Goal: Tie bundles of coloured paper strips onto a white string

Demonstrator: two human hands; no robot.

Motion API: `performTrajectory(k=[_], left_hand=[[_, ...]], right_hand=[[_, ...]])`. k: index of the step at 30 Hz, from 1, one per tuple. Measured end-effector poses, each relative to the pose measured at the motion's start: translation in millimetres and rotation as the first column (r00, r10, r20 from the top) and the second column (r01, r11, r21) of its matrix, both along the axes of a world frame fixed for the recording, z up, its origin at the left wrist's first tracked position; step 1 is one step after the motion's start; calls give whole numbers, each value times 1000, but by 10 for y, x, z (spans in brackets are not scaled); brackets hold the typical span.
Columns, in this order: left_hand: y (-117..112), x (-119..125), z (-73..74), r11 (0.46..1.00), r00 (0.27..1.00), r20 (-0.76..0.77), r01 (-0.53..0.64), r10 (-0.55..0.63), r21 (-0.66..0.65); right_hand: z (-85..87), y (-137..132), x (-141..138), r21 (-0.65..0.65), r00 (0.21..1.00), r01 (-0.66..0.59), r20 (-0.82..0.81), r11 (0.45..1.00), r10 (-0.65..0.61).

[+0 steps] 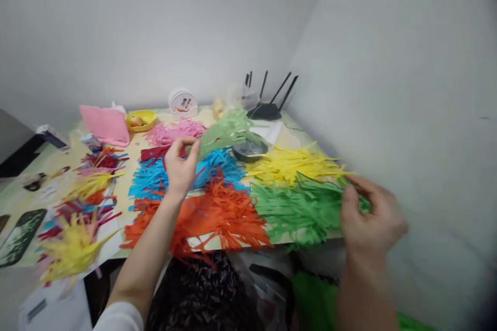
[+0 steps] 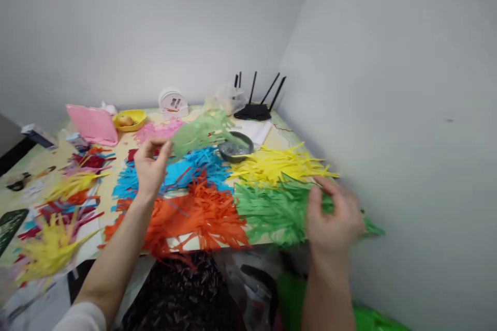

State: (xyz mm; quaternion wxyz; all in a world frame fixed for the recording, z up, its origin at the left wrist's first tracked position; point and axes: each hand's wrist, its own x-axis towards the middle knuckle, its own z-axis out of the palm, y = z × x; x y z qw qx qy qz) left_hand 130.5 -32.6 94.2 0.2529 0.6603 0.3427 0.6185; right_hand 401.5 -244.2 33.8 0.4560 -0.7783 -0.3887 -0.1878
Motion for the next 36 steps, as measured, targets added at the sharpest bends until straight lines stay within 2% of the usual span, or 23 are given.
performTrajectory(k=[1, 2, 3, 4, 6, 9, 12, 14, 17, 20, 23, 25, 29, 31, 34, 35, 36], left_hand=[[-81, -65, -11, 999, 995, -101, -11, 15, 38], [-167, -117, -28, 997, 982, -185, -14, 29, 79], [-251, -163, -47, 992, 966, -255, -5, 36, 122], [-324, -213, -70, 986, 948, -316, 17, 37, 166], [-424, -346, -118, 968, 906, -423, 99, 8, 230], [-444, -624, -192, 951, 857, -514, 191, -40, 245], [-350, -888, -248, 969, 841, -538, 178, -59, 173], [-268, -997, -259, 979, 824, -555, 191, -117, 78], [-172, -1071, -231, 959, 811, -512, 242, -283, -146], [-122, -1108, -190, 891, 813, -395, 306, -428, -336], [-93, -1151, -175, 816, 838, -214, 377, -502, -438], [-78, -1178, -182, 763, 851, -81, 418, -519, -493], [-58, -1217, -232, 681, 834, 67, 491, -548, -543], [-49, -1238, -259, 683, 827, 72, 505, -557, -527], [-39, -1283, -250, 715, 831, 6, 482, -556, -507], [-39, -1299, -228, 727, 831, -26, 470, -556, -501], [-41, -1313, -198, 742, 829, -62, 461, -556, -487]], right_hand=[[172, 123, -286, 92, 979, -165, 134, 982, 152], [325, 267, -568, 136, 921, -340, 248, 930, 301], [452, 427, -829, 95, 833, -496, 334, 863, 442], [549, 595, -1053, 14, 744, -600, 377, 800, 551], [649, 929, -1361, -135, 629, -674, 412, 727, 659], [642, 1315, -1505, -345, 514, -693, 378, 632, 770], [642, 1464, -1510, -483, 377, -741, 275, 466, 884], [702, 1457, -1529, -492, 331, -779, 204, 389, 921], [821, 1419, -1560, -414, 339, -845, 72, 338, 938], [860, 1438, -1541, -381, 363, -874, -96, 302, 927], [813, 1475, -1496, -303, 390, -896, -185, 325, 902], [776, 1477, -1483, -208, 364, -924, -223, 321, 904], [736, 1436, -1505, -117, 252, -966, -264, 229, 931], [728, 1411, -1514, -96, 239, -970, -231, 223, 943], [755, 1367, -1466, -121, 246, -966, -161, 229, 956], [782, 1350, -1426, -157, 234, -965, -146, 211, 961], [818, 1336, -1373, -214, 205, -962, -146, 171, 968]])
